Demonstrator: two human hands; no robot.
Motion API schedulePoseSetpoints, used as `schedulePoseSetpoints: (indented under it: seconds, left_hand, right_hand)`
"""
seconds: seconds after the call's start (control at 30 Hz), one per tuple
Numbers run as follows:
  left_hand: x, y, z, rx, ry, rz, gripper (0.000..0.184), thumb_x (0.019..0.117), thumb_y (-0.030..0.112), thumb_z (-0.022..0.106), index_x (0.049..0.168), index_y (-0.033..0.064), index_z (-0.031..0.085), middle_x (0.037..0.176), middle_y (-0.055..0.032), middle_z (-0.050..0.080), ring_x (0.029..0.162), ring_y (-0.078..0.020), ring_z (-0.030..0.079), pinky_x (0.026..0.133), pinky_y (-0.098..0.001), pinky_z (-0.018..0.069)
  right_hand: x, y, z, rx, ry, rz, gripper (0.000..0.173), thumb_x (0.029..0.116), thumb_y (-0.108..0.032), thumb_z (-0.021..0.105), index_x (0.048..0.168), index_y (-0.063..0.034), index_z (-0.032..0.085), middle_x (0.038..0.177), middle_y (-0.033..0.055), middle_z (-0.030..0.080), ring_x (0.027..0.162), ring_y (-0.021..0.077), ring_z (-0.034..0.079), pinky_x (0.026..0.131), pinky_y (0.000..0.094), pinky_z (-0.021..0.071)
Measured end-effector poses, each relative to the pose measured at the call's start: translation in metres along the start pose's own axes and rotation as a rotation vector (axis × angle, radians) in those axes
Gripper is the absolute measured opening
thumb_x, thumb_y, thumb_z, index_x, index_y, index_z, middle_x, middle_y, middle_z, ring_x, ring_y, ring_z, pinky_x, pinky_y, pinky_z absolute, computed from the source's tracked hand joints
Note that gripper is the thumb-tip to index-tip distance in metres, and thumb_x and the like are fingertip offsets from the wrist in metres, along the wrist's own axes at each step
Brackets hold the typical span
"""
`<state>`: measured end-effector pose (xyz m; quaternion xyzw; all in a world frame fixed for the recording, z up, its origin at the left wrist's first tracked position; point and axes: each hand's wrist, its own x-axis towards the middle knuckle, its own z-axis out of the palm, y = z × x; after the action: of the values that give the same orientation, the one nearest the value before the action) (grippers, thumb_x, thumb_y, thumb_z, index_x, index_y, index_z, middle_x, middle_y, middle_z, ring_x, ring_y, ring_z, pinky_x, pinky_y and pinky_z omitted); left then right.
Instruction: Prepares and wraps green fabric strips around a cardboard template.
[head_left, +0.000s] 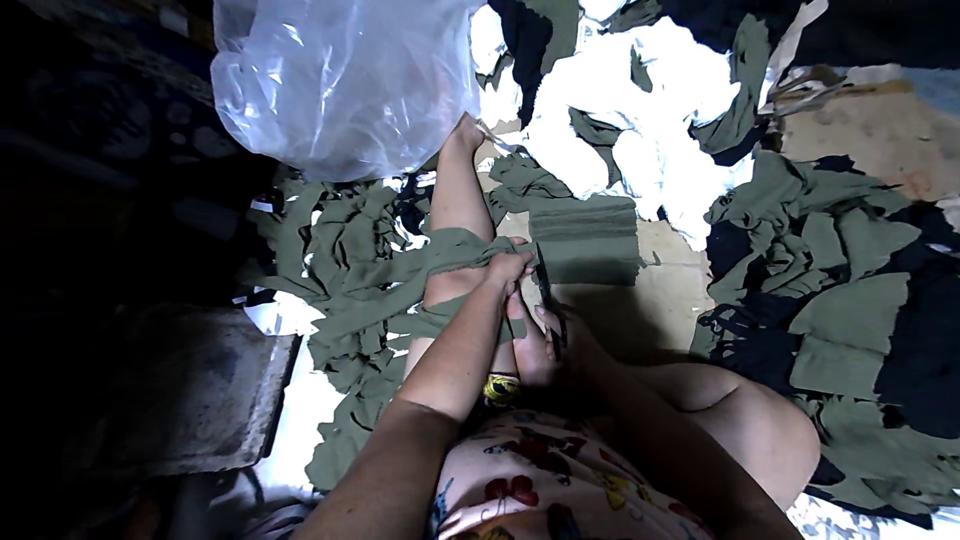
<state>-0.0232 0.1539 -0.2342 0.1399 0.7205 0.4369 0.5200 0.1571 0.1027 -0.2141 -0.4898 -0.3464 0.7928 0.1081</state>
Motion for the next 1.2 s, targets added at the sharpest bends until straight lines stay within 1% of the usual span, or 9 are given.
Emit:
schedulePoseSetpoints:
  seconds: [0.13,0.53,0.77,0.87,0.93,1.0,1.07,1.17,1.2]
  left_hand:
    - [-0.002,0.0,0.0,-0.015,-0.002,-0.009,0.041,0.0955,0.006,0.068,0.136,0.0088,0.058,0.108,-0.0097,0.065,0.071,-0.0116,0.06,0.065,-0.0265,0.0543]
    - [-0.005,0.002,0.001,0.009,0.011,-0.025,0.041,0.0963,0.006,0.067,0.136,0.0102,0.058,0.11,-0.0096,0.065,0.073,-0.0119,0.061,0.066,-0.0264,0.0549]
    - [-0.009,0.004,-0.002,-0.112,-0.011,0.015,0.043,0.0949,0.003,0.068,0.136,0.0104,0.058,0.11,-0.0084,0.065,0.071,-0.0113,0.061,0.064,-0.0257,0.0543]
    - [-0.016,0.009,-0.005,-0.258,-0.055,0.055,0.046,0.0944,0.0,0.067,0.137,0.0114,0.056,0.12,-0.009,0.064,0.075,-0.0125,0.063,0.064,-0.0258,0.0555]
    - [-0.023,0.015,-0.007,-0.332,-0.084,0.068,0.047,0.094,-0.001,0.067,0.138,0.012,0.056,0.122,-0.0089,0.063,0.076,-0.0127,0.064,0.064,-0.026,0.056]
    - [-0.031,0.02,-0.009,-0.398,-0.107,0.072,0.048,0.093,-0.002,0.068,0.137,0.0119,0.057,0.121,-0.0086,0.064,0.076,-0.0132,0.064,0.064,-0.0267,0.0566]
    - [-0.039,0.024,-0.012,-0.444,-0.139,0.096,0.048,0.0925,-0.003,0.067,0.137,0.0111,0.057,0.12,-0.0086,0.065,0.077,-0.0131,0.065,0.064,-0.0266,0.0572]
    - [-0.056,0.03,-0.016,-0.494,-0.183,0.122,0.049,0.092,-0.004,0.067,0.138,0.0096,0.057,0.116,-0.0086,0.067,0.075,-0.0126,0.066,0.064,-0.0265,0.0576]
    - [-0.064,0.032,-0.015,-0.496,-0.197,0.125,0.05,0.0919,-0.004,0.068,0.138,0.0094,0.057,0.113,-0.0082,0.068,0.073,-0.0121,0.066,0.064,-0.0263,0.0576]
  right_hand:
    - [0.001,-0.004,0.003,0.044,-0.003,-0.028,0.029,0.1056,-0.031,0.058,0.096,-0.0036,0.06,0.061,-0.0007,0.049,0.043,0.0068,0.049,0.042,0.0212,0.0477]
    - [0.003,0.0,-0.002,-0.02,-0.003,-0.059,0.027,0.104,-0.028,0.062,0.104,-0.0007,0.06,0.062,0.0003,0.053,0.047,0.0074,0.052,0.046,0.0221,0.0499]
    - [0.004,-0.005,-0.008,-0.094,-0.092,-0.061,0.037,0.1094,-0.037,0.048,0.095,-0.0051,0.058,0.065,-0.0004,0.049,0.049,0.0073,0.05,0.047,0.0222,0.05]
    - [-0.004,0.002,-0.014,-0.215,-0.132,-0.202,0.046,0.1088,-0.048,0.043,0.109,-0.0069,0.064,0.079,0.0022,0.056,0.062,0.0098,0.052,0.059,0.0267,0.0502]
    - [-0.006,0.001,-0.011,-0.162,-0.124,-0.209,0.041,0.1094,-0.043,0.043,0.113,-0.0078,0.063,0.085,0.0021,0.059,0.069,0.0084,0.055,0.065,0.0259,0.0515]
    - [-0.024,-0.009,-0.013,-0.334,-0.128,-0.282,0.038,0.111,-0.037,0.041,0.12,-0.0077,0.063,0.094,0.0016,0.063,0.079,0.006,0.06,0.074,0.0235,0.0538]
    - [-0.037,-0.015,-0.021,-0.529,-0.131,-0.373,0.035,0.1099,-0.034,0.044,0.12,-0.0064,0.062,0.093,0.001,0.061,0.079,0.006,0.059,0.075,0.0235,0.054]
    - [-0.042,-0.03,-0.021,-0.146,-0.122,-0.247,0.025,0.1066,-0.028,0.053,0.105,-0.0044,0.061,0.073,-0.0009,0.059,0.059,0.0059,0.057,0.056,0.0219,0.0532]
    - [-0.046,-0.037,-0.018,-0.073,-0.068,-0.241,0.023,0.1047,-0.025,0.056,0.108,-0.0033,0.062,0.076,0.0005,0.061,0.061,0.0066,0.058,0.057,0.0225,0.0531]
